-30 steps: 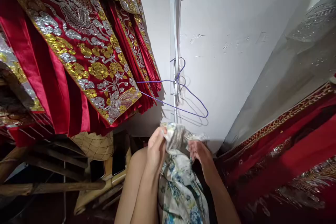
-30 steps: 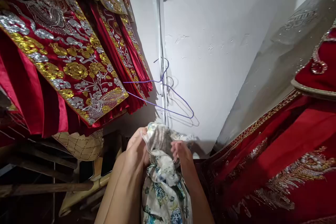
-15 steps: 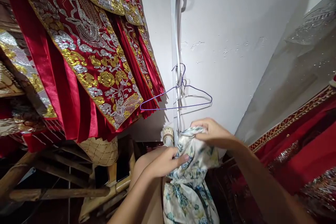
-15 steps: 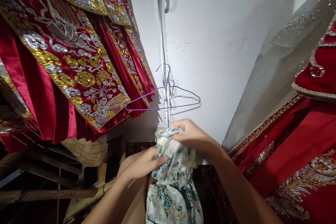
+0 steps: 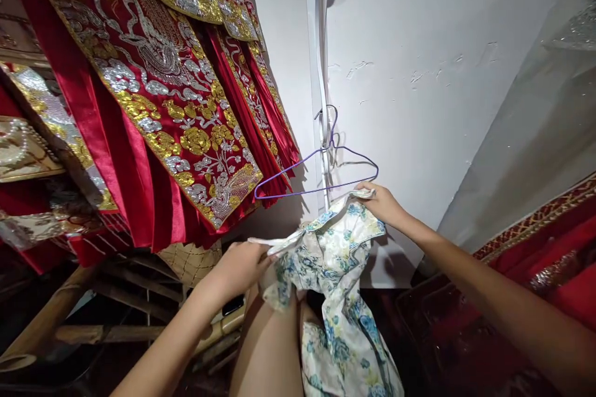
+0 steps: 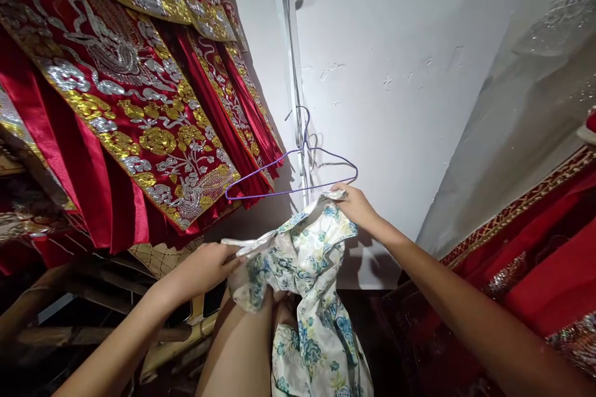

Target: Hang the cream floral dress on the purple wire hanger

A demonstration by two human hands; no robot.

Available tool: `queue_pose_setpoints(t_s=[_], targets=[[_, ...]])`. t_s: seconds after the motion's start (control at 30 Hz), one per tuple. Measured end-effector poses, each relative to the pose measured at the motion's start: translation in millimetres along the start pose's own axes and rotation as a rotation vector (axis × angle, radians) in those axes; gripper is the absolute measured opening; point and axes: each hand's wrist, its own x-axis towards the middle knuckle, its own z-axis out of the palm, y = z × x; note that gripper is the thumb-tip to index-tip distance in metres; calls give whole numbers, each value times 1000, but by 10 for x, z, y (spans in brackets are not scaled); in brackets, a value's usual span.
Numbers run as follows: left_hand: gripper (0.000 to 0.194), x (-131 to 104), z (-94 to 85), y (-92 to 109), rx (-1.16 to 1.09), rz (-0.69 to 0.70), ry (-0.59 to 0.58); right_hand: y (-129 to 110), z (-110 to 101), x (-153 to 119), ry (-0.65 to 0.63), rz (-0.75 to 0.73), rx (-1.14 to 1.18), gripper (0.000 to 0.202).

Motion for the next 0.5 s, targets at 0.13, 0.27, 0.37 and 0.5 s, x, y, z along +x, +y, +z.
queue_pose_setpoints(t_s=[0.13, 0.27, 0.37, 0.5], targets=[[14, 122, -103, 42, -209, 36, 169, 22, 60, -17, 123, -37, 52, 53], [13, 288, -217, 54, -174, 76, 199, -2, 266, 136, 80, -7, 135, 43], [15, 356, -224, -36, -173, 91, 190, -11, 359, 126, 98, 8, 138, 39], [14, 383, -151, -128, -207, 96, 163, -17, 316, -47, 103, 19, 133, 19]])
